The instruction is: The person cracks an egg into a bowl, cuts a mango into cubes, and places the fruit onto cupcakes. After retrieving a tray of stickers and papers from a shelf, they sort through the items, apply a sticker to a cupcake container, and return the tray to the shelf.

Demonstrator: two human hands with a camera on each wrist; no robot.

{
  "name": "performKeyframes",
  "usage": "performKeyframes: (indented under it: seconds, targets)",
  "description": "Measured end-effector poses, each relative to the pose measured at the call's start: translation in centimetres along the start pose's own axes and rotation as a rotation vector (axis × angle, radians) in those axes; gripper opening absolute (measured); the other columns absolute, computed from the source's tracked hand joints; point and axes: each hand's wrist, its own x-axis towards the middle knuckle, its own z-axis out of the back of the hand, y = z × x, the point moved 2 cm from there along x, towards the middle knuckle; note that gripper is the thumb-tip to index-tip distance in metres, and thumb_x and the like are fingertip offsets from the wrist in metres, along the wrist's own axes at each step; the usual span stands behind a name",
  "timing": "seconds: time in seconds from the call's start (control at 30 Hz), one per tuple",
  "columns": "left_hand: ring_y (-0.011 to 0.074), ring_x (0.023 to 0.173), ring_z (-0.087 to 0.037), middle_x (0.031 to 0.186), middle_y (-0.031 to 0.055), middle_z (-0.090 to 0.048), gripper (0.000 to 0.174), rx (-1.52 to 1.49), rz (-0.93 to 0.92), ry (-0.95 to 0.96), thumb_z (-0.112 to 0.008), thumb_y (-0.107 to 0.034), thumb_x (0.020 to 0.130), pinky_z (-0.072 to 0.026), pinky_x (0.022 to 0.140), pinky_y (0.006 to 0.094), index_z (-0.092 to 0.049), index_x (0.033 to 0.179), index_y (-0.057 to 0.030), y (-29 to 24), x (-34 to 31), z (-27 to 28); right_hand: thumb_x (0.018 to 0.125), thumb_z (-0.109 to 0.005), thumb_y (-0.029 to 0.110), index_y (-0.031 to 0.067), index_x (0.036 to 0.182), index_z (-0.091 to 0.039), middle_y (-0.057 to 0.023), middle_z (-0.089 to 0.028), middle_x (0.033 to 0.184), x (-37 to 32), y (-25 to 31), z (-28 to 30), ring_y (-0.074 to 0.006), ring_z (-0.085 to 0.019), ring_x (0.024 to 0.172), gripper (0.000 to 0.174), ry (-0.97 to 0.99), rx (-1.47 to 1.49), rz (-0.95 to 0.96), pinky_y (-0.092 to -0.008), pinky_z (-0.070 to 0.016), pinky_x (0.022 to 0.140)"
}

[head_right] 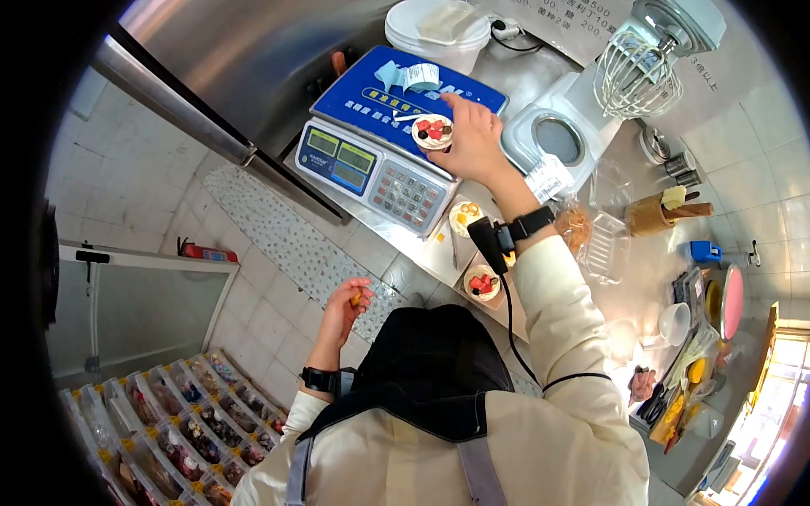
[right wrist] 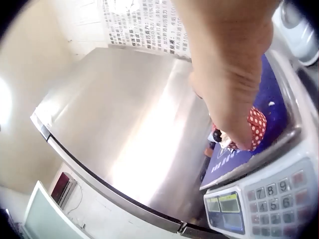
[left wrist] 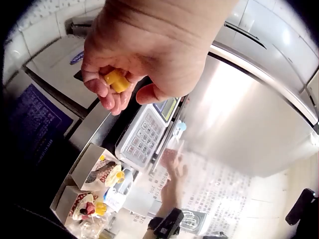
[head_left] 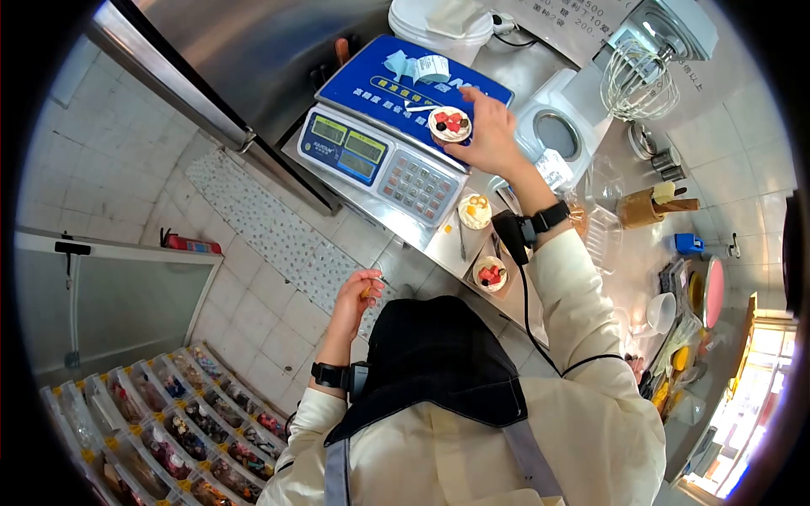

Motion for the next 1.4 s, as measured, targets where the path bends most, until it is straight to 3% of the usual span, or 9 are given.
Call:
performKeyframes:
  seconds: [0.03,0.13,0.27,0.3,0.37,0.5,0.67,1.2,1.4]
  targets:
    - [0.0088,0.073,-0.050,0.085,0.0023,-0.056,0.026,-0.012,-0.015,0.013,-0.044,-0.017,0.084,-0.0383,0.066,0.0217,-0.055,0.105,-0.0055,-0.1,0.2,0.1,0.055,-0.078,0.026,0.0110,0.127,-0.036,-0.0120,-0.046,0.117,-0.8,0.8,1.2,-0.0314,-0.040,0.112,0.084,-0.041,-0.018,0.035,-0.0454,-0.0271,0.095]
    - [0.0086,0.073,-0.050,0.085,0.0022,-0.056,0.025,-0.050,-0.029,0.024,-0.044,-0.017,0.084,-0.0383,0.066,0.0214,-0.055,0.104,-0.0057,-0.4,0.5,0.3,0.065,-0.070,0.013,0.0096,0.109,-0.050,-0.0125,-0.054,0.103,-6.1,2.5,2.2,-0.0311,-0.048,0.097,0.049,-0.112,0.009,0.112,-0.0401,-0.0394,0.081]
    - [0.0083,0.073,-0.051,0.085,0.0019,-0.056,0.024,-0.040,0.001,0.008,-0.043,-0.016,0.085,-0.0390,0.066,0.0207,-0.056,0.103,-0.0059,-0.3,0.9,0.2,0.074,-0.062,0.015,0.0039,0.090,-0.053,-0.0111,-0.057,0.078,-14.7,4.3,-1.9,-0.0282,-0.059,0.077,0.021,0.324,-0.185,-0.044,-0.0384,-0.0474,0.061]
    - [0.0083,0.073,-0.051,0.085,0.0019,-0.056,0.024,-0.025,0.014,0.018,-0.043,-0.016,0.085,-0.0393,0.066,0.0206,-0.056,0.103,-0.0059,-0.5,1.0,0.0,0.074,-0.062,0.015,0.0039,0.090,-0.053,-0.0111,-0.057,0.078,-14.9,4.9,-2.6,-0.0282,-0.059,0.077,0.021,0.321,-0.189,-0.047,-0.0384,-0.0474,0.061]
    - [0.0083,0.073,-0.051,0.085,0.0019,-0.056,0.024,-0.008,0.025,0.029,-0.044,-0.016,0.085,-0.0396,0.066,0.0206,-0.056,0.103,-0.0059,-0.7,1.2,-0.4,0.077,-0.058,0.014,0.0020,0.084,-0.054,-0.0108,-0.056,0.077,-15.0,5.4,-4.3,-0.0288,-0.062,0.074,0.014,0.569,-0.290,-0.336,-0.0377,-0.0500,0.057]
    - [0.0083,0.073,-0.051,0.085,0.0020,-0.056,0.024,-0.010,0.020,0.046,-0.044,-0.016,0.085,-0.0398,0.065,0.0203,-0.056,0.103,-0.0057,-0.9,1.1,-0.7,0.077,-0.056,0.011,0.0011,0.085,-0.056,-0.0124,-0.059,0.081,-14.8,5.8,-6.9,-0.0292,-0.064,0.073,0.012,0.382,-0.359,-0.273,-0.0372,-0.0523,0.056]
    - [0.0072,0.072,-0.051,0.085,0.0015,-0.057,0.023,-0.042,0.024,0.035,-0.042,-0.012,0.085,-0.0388,0.064,0.0188,-0.057,0.102,-0.0064,-0.2,0.8,0.1,0.078,-0.054,0.007,-0.0007,0.092,-0.057,-0.0176,-0.060,0.091,-14.7,5.3,-7.9,-0.0297,-0.064,0.075,0.016,0.590,-0.333,-0.390,-0.0370,-0.0539,0.061]
    - [0.0075,0.070,-0.050,0.083,0.0021,-0.057,0.023,-0.021,0.056,0.024,-0.039,-0.010,0.086,-0.0388,0.062,0.0189,-0.057,0.100,-0.0048,0.4,1.1,0.4,0.077,-0.051,0.003,-0.0026,0.092,-0.054,-0.0226,-0.058,0.092,-15.3,5.1,-7.6,-0.0362,-0.062,0.080,0.016,0.546,-0.178,-0.410,-0.0410,-0.0523,0.067]
    - [0.0080,0.071,-0.050,0.083,0.0026,-0.057,0.023,-0.031,0.051,0.025,-0.039,-0.010,0.086,-0.0388,0.063,0.0195,-0.056,0.100,-0.0045,0.3,1.4,0.3,0.076,-0.054,0.006,-0.0004,0.086,-0.050,-0.0209,-0.057,0.085,-14.4,3.5,-2.3,-0.0378,-0.060,0.076,0.012,0.295,-0.101,-0.469,-0.0435,-0.0500,0.063]
